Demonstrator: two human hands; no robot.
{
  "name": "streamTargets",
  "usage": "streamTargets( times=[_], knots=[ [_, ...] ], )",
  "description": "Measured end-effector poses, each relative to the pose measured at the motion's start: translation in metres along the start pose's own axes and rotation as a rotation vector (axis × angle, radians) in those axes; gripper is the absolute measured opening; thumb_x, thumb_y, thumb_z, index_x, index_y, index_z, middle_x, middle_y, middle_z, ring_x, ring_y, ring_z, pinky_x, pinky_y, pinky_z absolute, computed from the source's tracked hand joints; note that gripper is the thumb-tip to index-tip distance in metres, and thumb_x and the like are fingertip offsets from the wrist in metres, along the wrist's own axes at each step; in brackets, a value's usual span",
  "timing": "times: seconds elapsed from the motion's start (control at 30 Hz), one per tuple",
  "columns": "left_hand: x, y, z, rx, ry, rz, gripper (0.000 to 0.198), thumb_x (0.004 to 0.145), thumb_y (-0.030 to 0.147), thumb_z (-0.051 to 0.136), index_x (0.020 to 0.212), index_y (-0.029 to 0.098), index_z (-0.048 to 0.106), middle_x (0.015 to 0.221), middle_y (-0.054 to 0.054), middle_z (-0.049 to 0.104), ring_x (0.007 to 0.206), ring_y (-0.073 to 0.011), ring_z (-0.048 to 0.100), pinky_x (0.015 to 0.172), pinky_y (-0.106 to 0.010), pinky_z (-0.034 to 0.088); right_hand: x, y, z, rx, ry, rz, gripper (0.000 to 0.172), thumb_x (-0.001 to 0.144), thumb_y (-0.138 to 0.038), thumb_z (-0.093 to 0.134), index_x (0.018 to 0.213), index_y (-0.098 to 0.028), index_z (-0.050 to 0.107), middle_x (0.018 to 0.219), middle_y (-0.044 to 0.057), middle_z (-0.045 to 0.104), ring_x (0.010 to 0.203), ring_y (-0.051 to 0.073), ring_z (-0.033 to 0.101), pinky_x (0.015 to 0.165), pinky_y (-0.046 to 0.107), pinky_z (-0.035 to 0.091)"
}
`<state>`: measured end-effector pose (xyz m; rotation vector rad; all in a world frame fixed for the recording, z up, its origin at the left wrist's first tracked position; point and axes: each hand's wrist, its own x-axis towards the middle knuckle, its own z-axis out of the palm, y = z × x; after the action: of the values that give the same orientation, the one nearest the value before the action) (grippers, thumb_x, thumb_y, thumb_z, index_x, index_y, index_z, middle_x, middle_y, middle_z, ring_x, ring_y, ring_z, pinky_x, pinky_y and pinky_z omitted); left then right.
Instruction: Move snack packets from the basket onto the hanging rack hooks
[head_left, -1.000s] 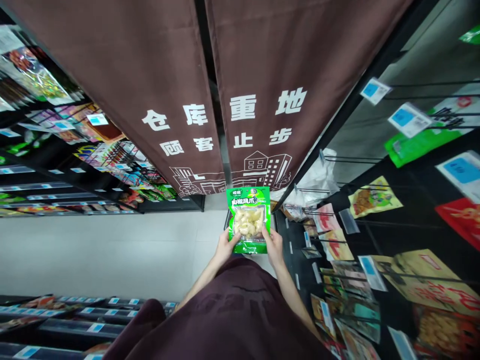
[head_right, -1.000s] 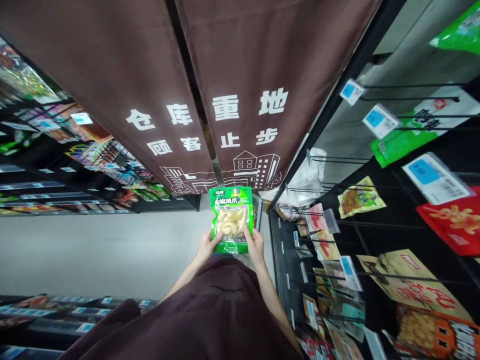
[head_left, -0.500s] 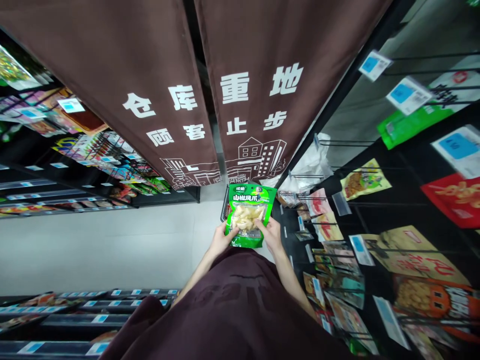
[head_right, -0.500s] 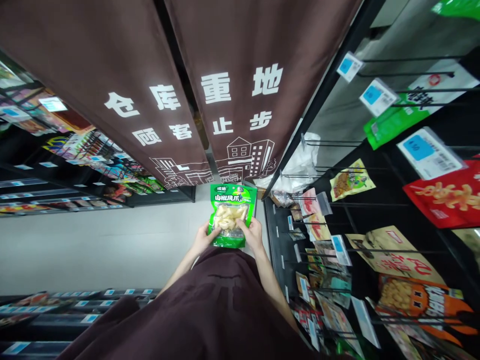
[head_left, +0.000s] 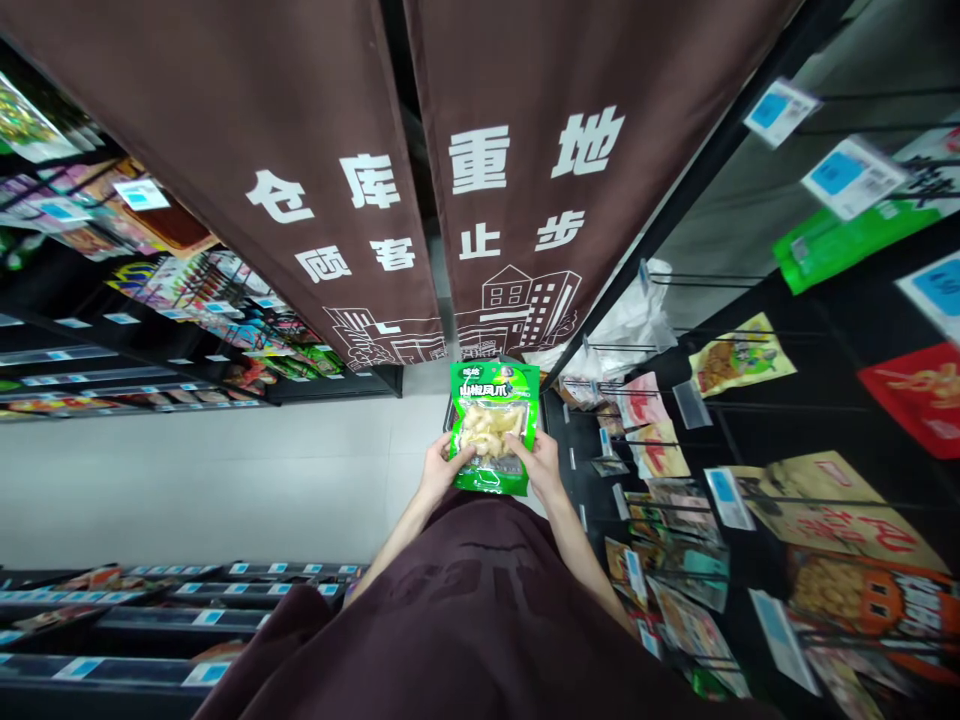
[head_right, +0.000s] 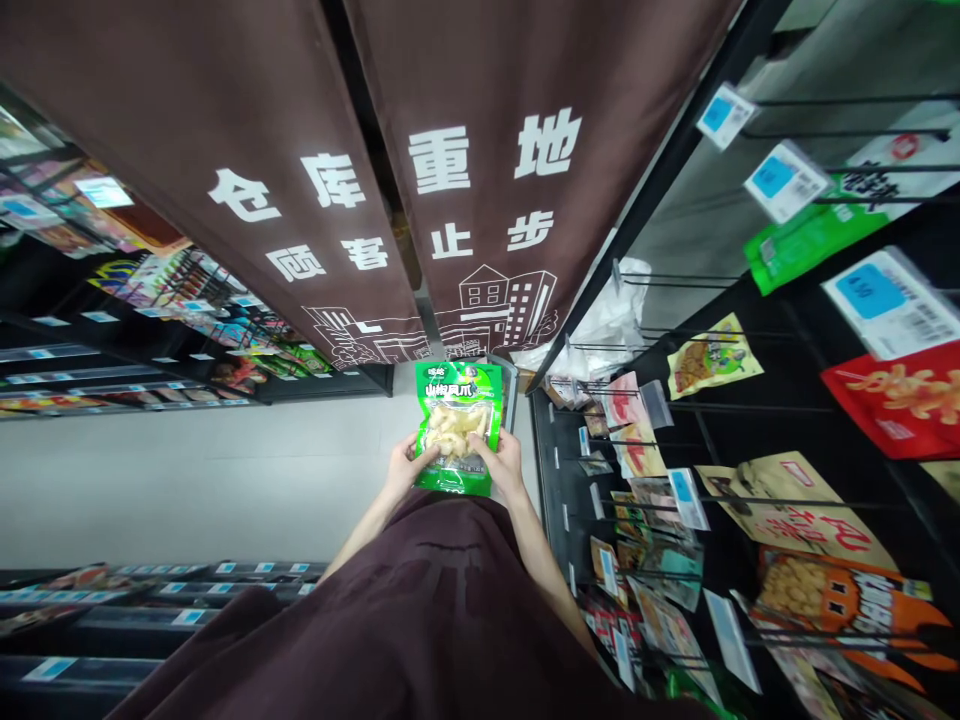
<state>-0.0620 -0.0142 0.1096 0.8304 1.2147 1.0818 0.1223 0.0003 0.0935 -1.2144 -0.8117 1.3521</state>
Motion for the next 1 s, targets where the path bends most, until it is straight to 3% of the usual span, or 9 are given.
streamTargets(
  times=[0.2,0.6,0.83,1.0],
  knots=[
    [0.0,-0.002,-0.002,-0.027,0.046,-0.026,0.05,0.063,0.041,0.087,0.1,0.014,0.066,0.092,-0.007,0.075,0.079,-0.0202,0.07,0.072,-0.027,0.055,0.0,0.002,0.002,-0.007,-0.029,0.024,0.038,0.065,-0.04,0.083,0.094,-0.018,0.07,0.089,0.006,0.075,0.077,0.021,0.069,0.069,0.03,0.056],
    [0.008,0.003,-0.012,0.079,-0.008,-0.02,0.054,0.064,0.042,0.085,0.104,0.014,0.062,0.091,-0.006,0.074,0.077,-0.0206,0.069,0.07,-0.029,0.054,0.007,0.009,0.0,-0.037,-0.032,0.007,0.042,0.062,-0.048,0.084,0.087,-0.017,0.071,0.083,0.007,0.074,0.077,0.024,0.07,0.072,0.035,0.058],
    [0.009,-0.001,-0.013,0.076,-0.008,-0.001,0.048,0.067,0.039,0.084,0.101,0.015,0.061,0.086,-0.003,0.073,0.074,-0.0179,0.068,0.067,-0.026,0.053,0.008,0.008,0.001,0.044,-0.046,0.043,0.04,0.063,-0.043,0.085,0.092,-0.019,0.073,0.094,0.008,0.076,0.083,0.024,0.071,0.077,0.036,0.058],
    [0.01,-0.002,-0.016,0.072,-0.028,-0.027,0.052,0.065,0.04,0.085,0.103,0.014,0.06,0.084,-0.004,0.073,0.073,-0.0197,0.069,0.068,-0.028,0.054,0.005,0.001,0.004,0.099,-0.128,0.101,0.042,0.065,-0.041,0.084,0.099,-0.019,0.072,0.104,0.009,0.075,0.093,0.027,0.071,0.083,0.039,0.058]
  ],
)
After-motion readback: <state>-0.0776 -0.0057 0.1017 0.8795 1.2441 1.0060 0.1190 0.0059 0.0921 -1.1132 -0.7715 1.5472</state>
